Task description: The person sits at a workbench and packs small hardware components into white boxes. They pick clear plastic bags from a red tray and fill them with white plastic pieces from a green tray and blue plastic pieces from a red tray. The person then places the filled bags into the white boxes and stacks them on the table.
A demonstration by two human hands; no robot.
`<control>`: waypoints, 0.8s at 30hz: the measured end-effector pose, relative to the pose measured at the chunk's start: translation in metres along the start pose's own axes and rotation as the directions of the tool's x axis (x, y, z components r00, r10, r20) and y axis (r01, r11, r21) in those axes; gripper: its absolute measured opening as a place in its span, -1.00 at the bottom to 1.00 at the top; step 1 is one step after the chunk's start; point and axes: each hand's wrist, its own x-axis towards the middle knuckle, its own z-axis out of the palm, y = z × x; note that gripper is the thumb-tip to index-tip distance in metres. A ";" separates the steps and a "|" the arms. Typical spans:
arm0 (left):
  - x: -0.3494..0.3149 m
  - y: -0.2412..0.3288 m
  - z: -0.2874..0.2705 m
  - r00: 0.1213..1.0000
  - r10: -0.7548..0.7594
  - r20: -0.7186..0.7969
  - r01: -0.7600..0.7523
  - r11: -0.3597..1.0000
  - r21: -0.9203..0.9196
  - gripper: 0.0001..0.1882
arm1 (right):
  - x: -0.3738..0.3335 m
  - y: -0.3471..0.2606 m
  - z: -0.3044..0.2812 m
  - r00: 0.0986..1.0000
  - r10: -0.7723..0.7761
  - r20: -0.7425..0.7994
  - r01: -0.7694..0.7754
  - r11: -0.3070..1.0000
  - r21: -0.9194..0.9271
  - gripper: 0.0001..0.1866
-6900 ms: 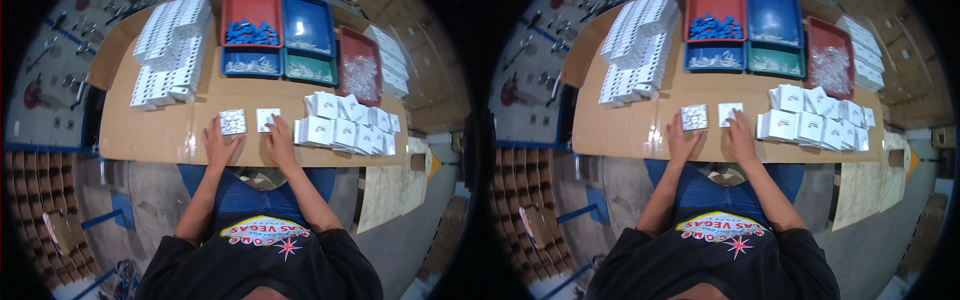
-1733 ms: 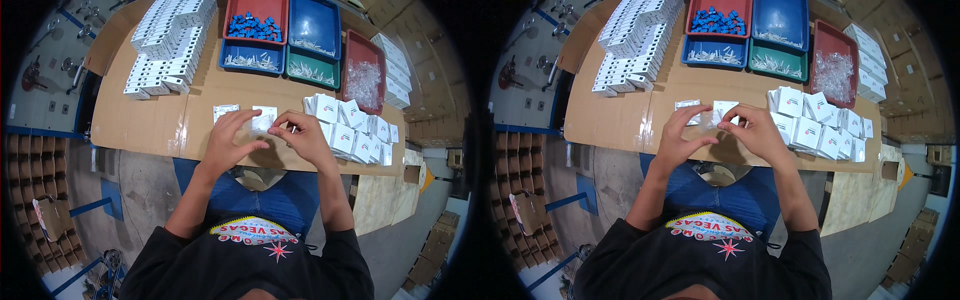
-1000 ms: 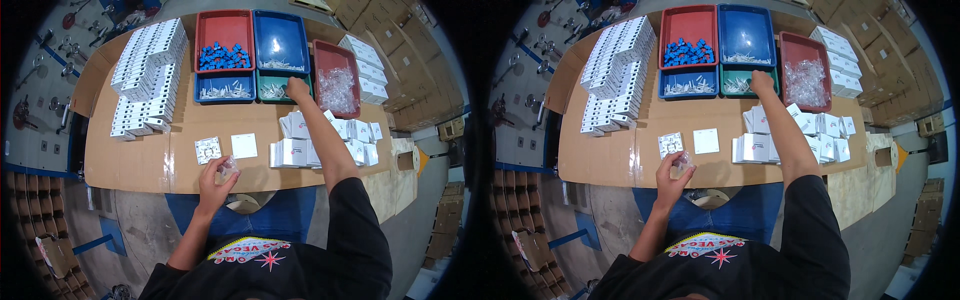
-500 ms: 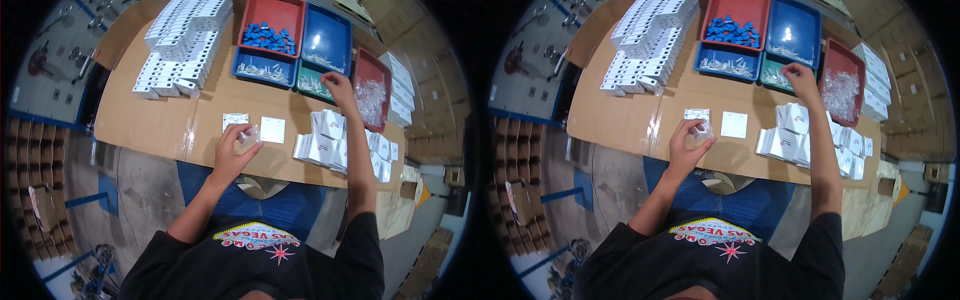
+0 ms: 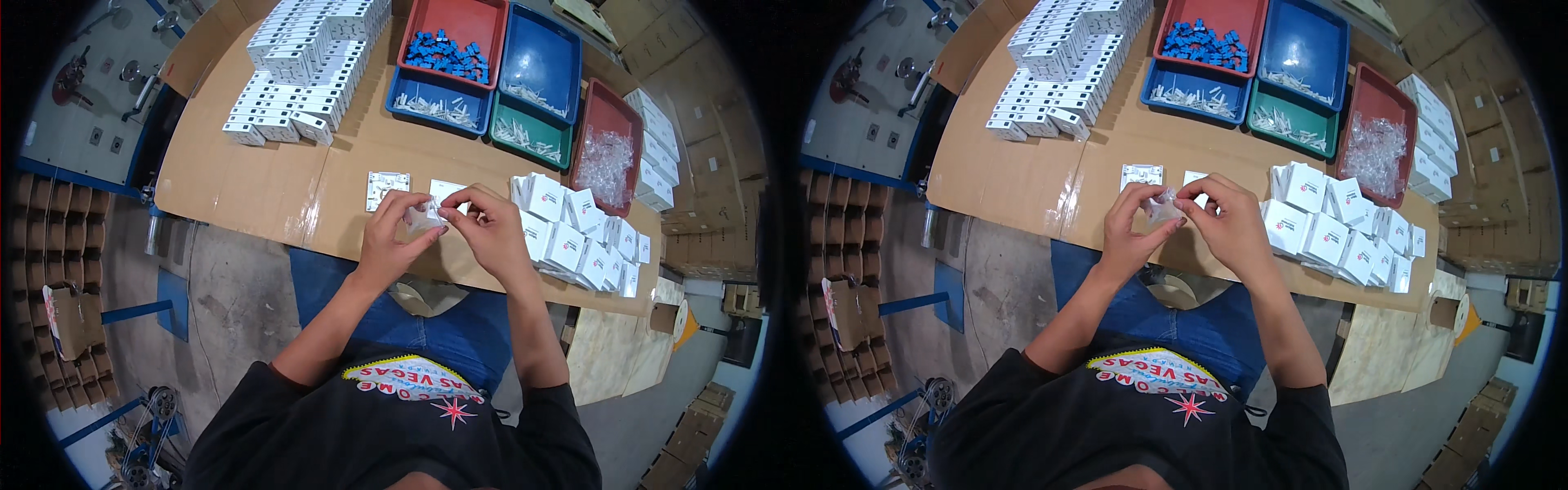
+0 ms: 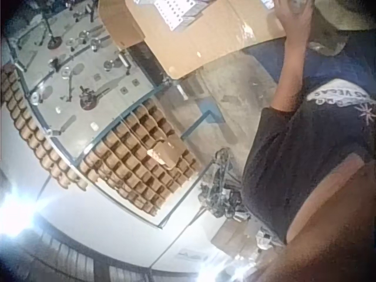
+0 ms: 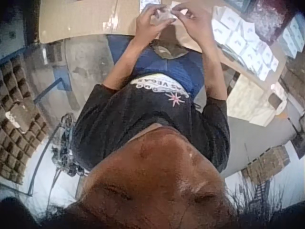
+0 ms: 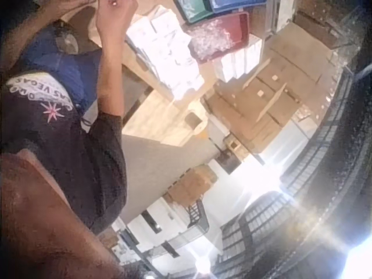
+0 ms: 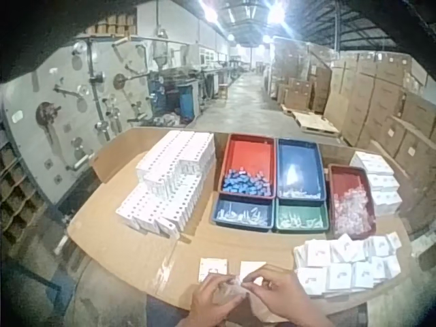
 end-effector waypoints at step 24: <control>-0.013 -0.012 0.007 0.983 -0.129 0.130 0.135 0.990 -0.037 -0.55 | -0.002 0.018 -0.009 0.975 -0.054 0.214 0.097 0.976 -0.196 -0.86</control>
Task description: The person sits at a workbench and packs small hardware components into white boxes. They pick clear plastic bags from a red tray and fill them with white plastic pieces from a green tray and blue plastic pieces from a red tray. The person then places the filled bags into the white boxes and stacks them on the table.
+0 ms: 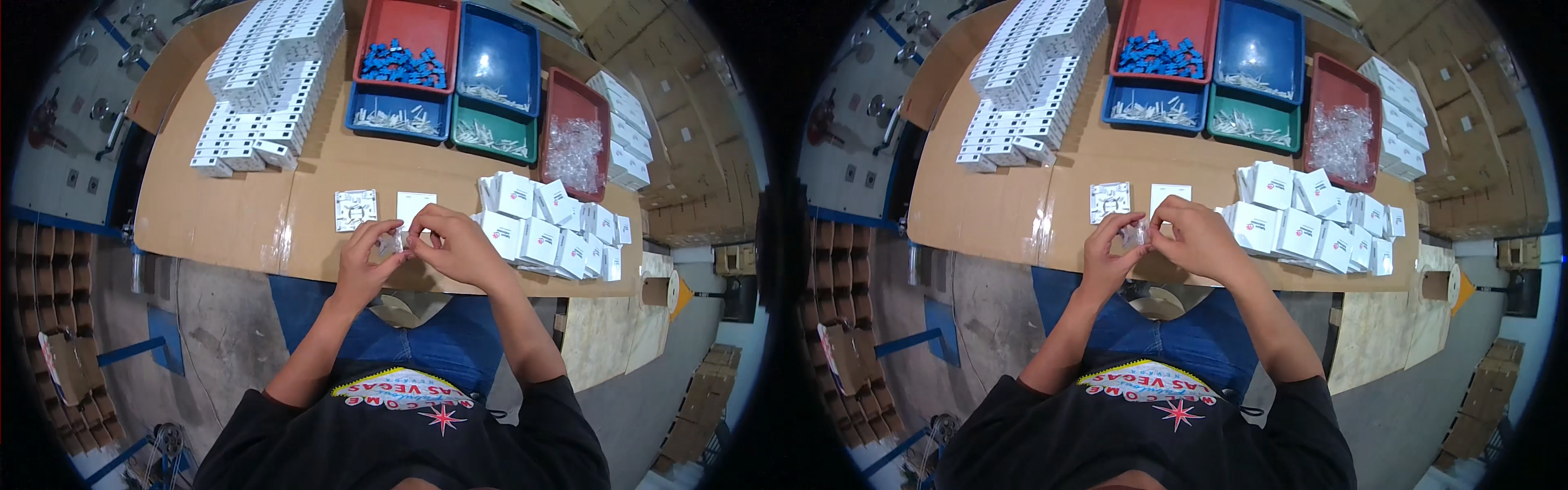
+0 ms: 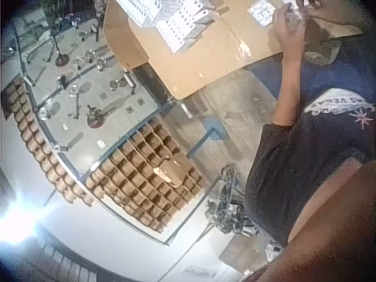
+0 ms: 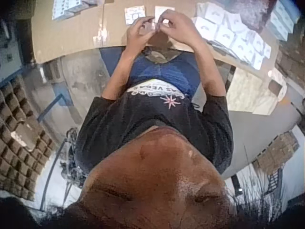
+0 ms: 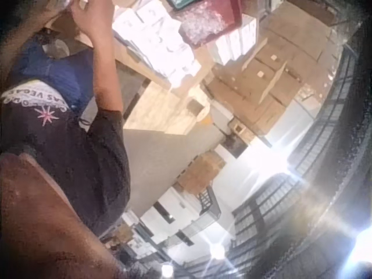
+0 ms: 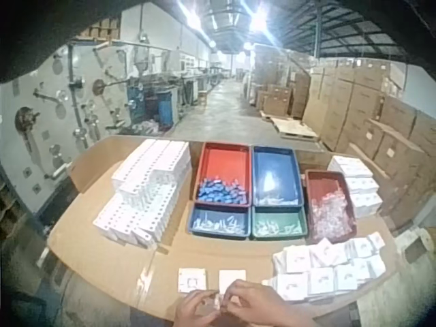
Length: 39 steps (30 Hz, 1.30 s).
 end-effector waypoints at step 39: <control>-0.031 -0.031 0.011 0.949 -0.306 0.078 0.314 0.939 -0.142 -0.46 | 0.211 0.225 -0.145 0.731 0.330 -0.597 -0.616 0.694 -0.371 -0.77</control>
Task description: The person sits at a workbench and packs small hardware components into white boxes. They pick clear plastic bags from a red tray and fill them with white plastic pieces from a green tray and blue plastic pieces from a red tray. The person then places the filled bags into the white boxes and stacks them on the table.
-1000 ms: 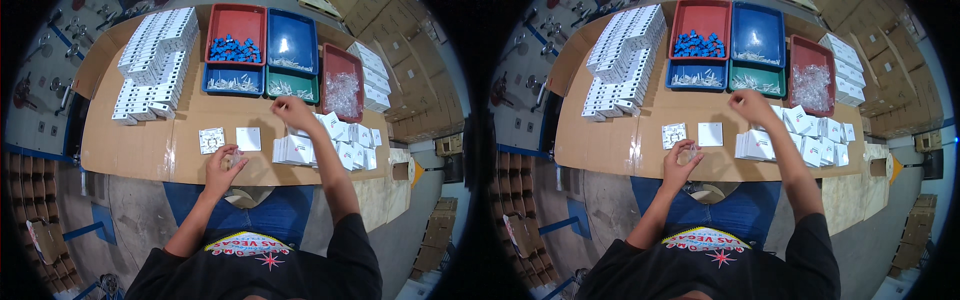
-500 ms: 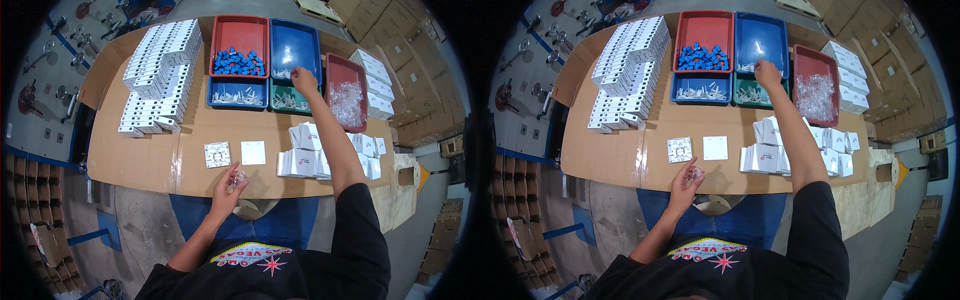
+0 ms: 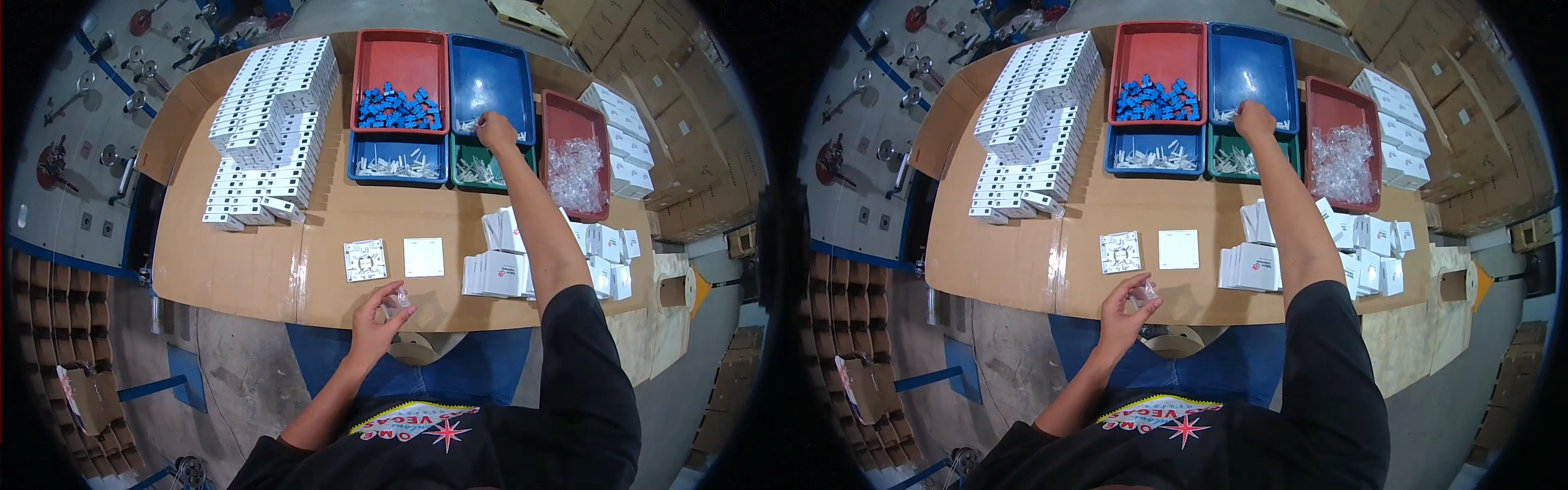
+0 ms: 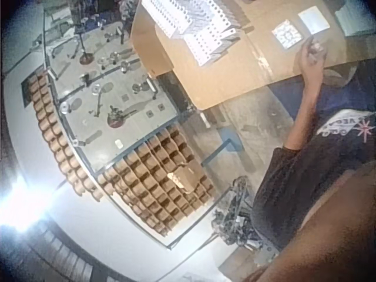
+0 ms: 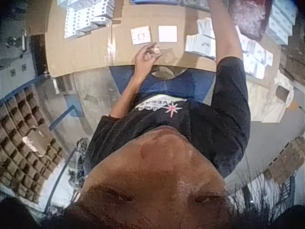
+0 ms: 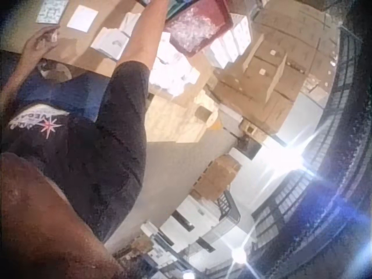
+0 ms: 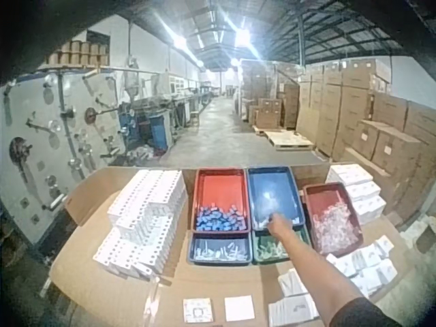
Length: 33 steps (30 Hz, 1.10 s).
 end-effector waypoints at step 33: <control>0.007 0.037 0.007 0.951 0.283 -0.122 -0.275 0.958 0.081 -0.45 | -0.353 -0.056 -0.077 0.931 -0.239 0.277 -0.121 0.514 0.849 -0.87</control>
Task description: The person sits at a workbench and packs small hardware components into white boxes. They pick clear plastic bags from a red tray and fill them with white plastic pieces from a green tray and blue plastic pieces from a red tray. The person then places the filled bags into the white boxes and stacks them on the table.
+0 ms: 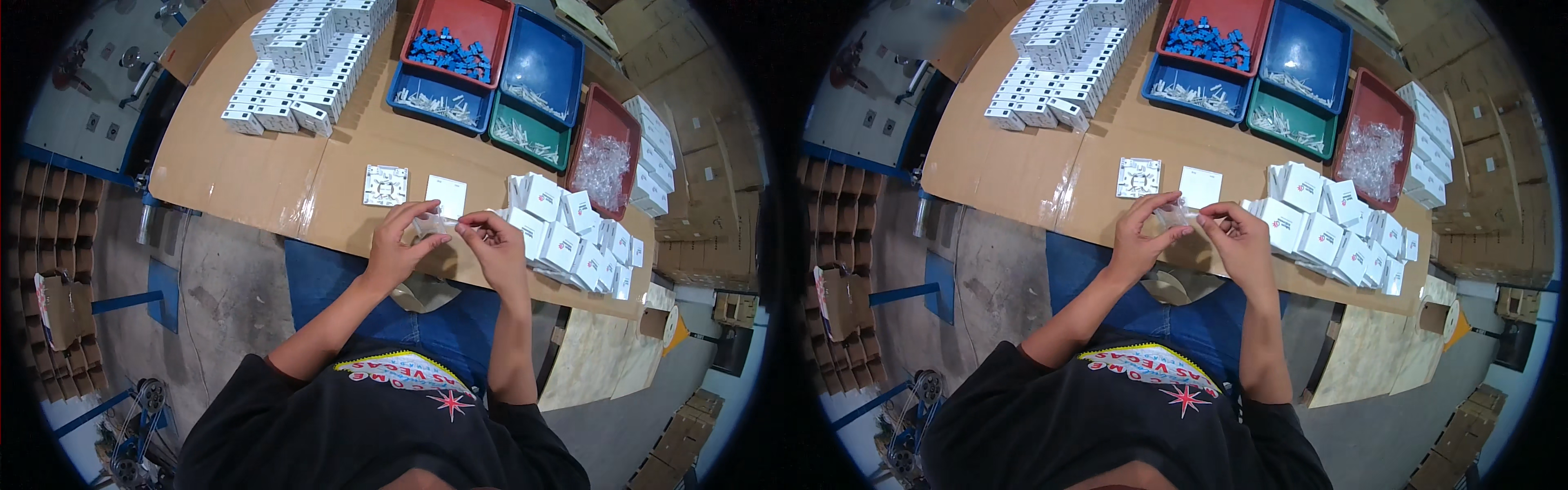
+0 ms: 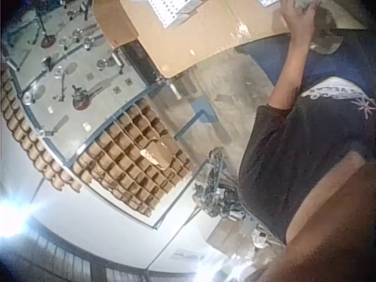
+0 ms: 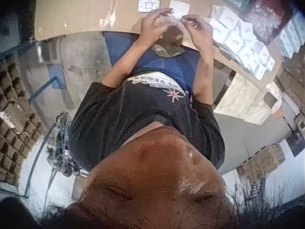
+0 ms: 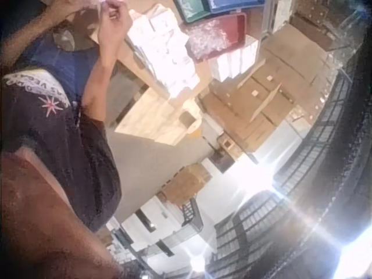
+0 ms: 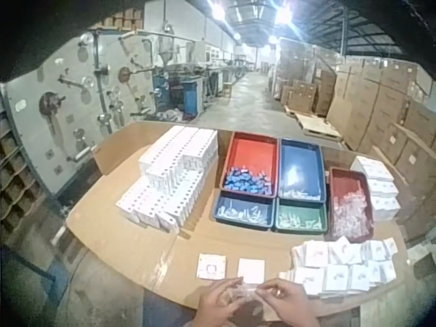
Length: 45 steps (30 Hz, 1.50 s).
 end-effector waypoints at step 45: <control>-0.032 -0.023 -0.040 0.995 -0.091 -0.036 0.094 0.992 0.078 -0.55 | 0.293 0.065 0.035 0.986 -0.097 -0.137 -0.064 0.537 -0.841 -0.82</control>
